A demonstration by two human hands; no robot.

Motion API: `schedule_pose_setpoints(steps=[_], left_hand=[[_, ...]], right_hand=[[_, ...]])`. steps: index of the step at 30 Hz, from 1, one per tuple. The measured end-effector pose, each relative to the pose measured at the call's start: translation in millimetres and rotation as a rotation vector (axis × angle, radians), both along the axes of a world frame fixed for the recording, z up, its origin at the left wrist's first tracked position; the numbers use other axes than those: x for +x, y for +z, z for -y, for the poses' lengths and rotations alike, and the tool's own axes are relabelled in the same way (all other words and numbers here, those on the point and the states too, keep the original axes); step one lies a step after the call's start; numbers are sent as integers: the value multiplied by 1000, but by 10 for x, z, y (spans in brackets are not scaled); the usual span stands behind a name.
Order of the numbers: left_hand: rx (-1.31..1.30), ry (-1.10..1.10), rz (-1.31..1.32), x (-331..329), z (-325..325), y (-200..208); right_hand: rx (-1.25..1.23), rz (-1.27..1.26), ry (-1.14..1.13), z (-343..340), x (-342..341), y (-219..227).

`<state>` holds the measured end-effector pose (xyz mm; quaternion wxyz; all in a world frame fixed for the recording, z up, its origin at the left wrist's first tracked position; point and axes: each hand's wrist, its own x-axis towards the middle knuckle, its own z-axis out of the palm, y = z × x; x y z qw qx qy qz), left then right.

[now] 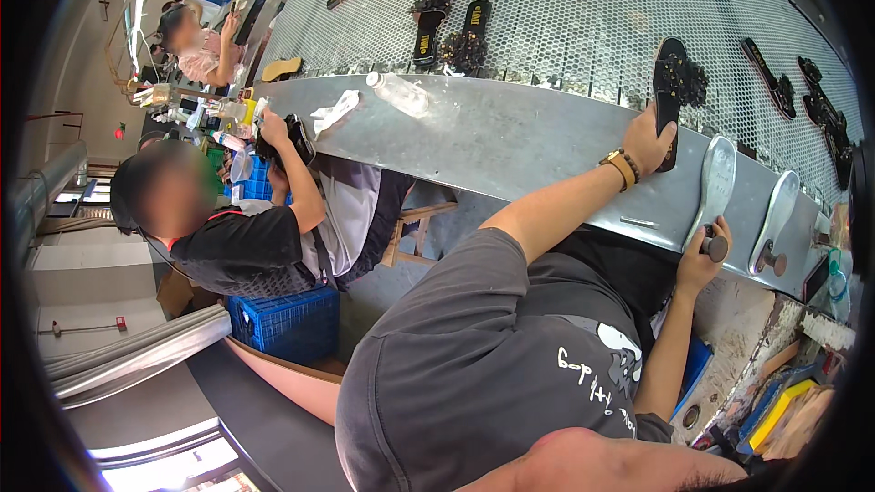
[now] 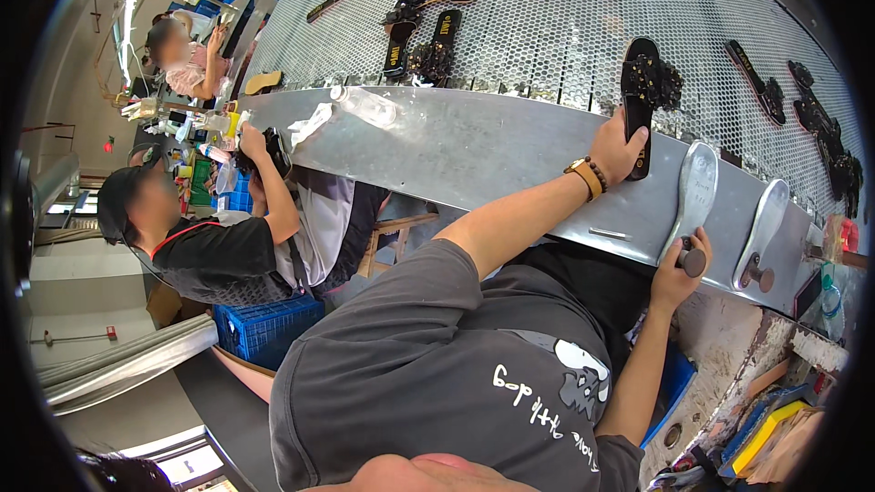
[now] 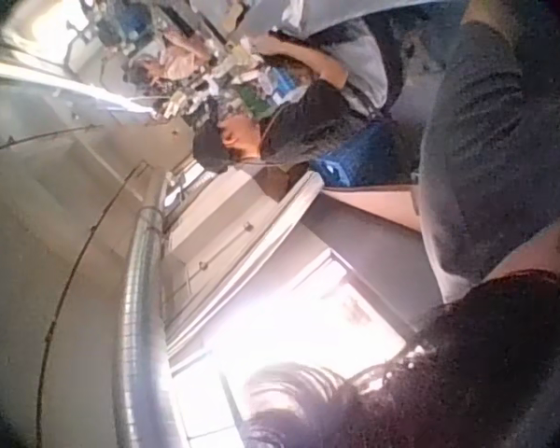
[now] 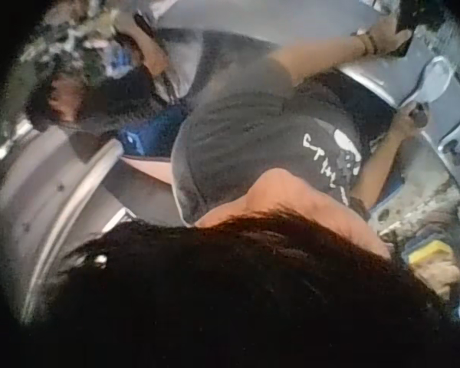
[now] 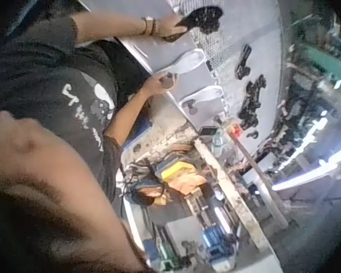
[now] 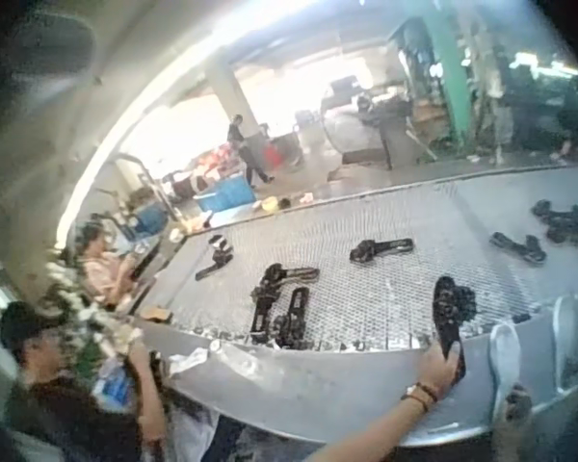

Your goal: Apply adhesive and assemble shoe components at an assembly line.

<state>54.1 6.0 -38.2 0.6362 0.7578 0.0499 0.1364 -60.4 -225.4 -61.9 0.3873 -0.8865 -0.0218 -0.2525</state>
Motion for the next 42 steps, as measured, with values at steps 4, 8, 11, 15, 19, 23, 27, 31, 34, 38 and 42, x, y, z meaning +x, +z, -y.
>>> schedule_pose_setpoints(steps=[4,8,11,15,19,23,27,31,34,38,42], left_hand=[[-1,-17,10,-15,15,-26],[24,-18,-7,26,14,-80],[12,-36,-25,14,20,-9],[6,-41,14,15,25,27],[15,-12,46,4,55,-43],[20,-27,27,22,82,-67],[9,-25,26,8,91,-43],[44,-6,82,-8,133,-26],[47,-44,41,-3,120,16],[83,-43,50,-2,154,-21],[164,-48,33,2,182,-62]], right_hand=[[41,-30,-8,1,-28,-15],[46,12,5,-16,-20,-23],[24,20,-3,7,-8,-18],[23,7,-9,23,7,-20],[25,-14,8,73,2,-68],[40,0,34,95,-24,-40],[-10,-97,-70,101,-144,-12],[-58,-49,-83,150,-144,-118],[-89,-44,-70,138,-157,-94],[-161,6,-52,196,-156,-214],[-225,110,-54,180,-146,-305]])
